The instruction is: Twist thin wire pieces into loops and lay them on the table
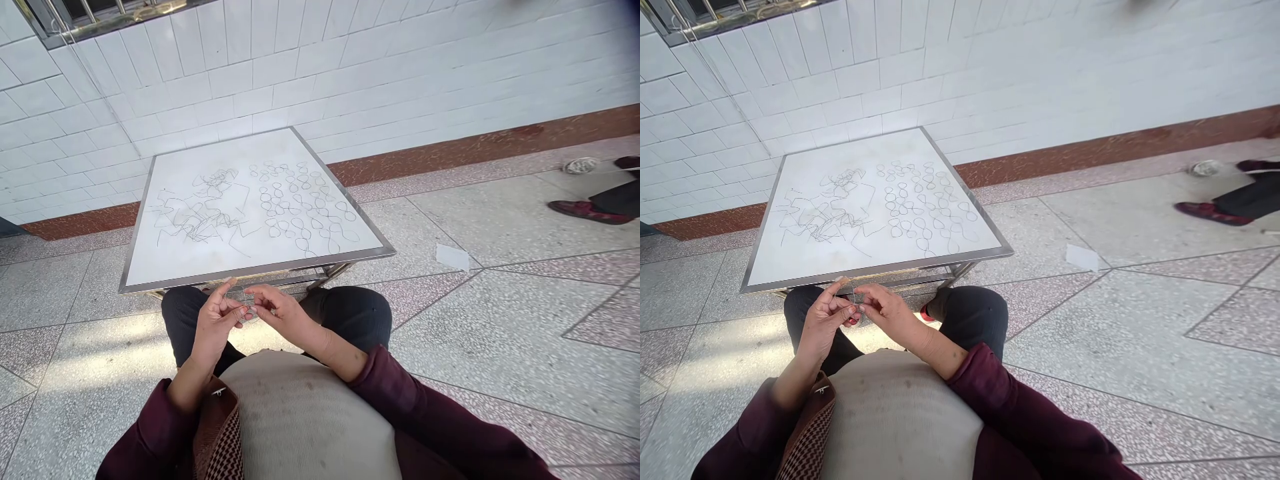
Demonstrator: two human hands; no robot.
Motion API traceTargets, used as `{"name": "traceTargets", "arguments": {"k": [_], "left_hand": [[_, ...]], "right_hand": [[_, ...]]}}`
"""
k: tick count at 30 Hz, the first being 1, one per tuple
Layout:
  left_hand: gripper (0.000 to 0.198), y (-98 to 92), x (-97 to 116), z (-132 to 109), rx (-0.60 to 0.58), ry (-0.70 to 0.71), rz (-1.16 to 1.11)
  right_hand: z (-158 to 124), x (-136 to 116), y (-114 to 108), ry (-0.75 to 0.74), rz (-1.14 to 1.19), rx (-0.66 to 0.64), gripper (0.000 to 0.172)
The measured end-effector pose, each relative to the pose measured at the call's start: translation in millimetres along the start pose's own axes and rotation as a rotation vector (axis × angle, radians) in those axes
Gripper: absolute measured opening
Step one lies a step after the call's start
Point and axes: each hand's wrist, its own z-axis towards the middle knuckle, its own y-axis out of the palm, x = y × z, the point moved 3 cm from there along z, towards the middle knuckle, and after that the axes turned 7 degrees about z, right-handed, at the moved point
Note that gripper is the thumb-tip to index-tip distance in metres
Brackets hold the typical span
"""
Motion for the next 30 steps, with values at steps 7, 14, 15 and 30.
{"name": "traceTargets", "arguments": {"k": [7,14,15,30], "left_hand": [[0.064,-0.2,-0.2,-0.5,-0.051,0.018,-0.041],[0.061,-0.7,-2.2,-1.1,-0.067,0.022,-0.057],[0.061,-0.8,-2.5,-0.9,-0.070,0.023,-0.059],[0.063,-2.5,-2.9,0.5,-0.015,0.007,-0.070]], "right_hand": [[-0.2,-1.9,-2.1,-0.018,0.002,0.004,0.026],[-1.3,-4.0,-2.0,-0.043,-0.026,0.005,0.025],[-1.5,-3.6,-2.0,-0.039,-0.026,0.012,0.026],[1.5,-2.1,-2.7,-0.028,-0.022,0.035,0.024]]}}
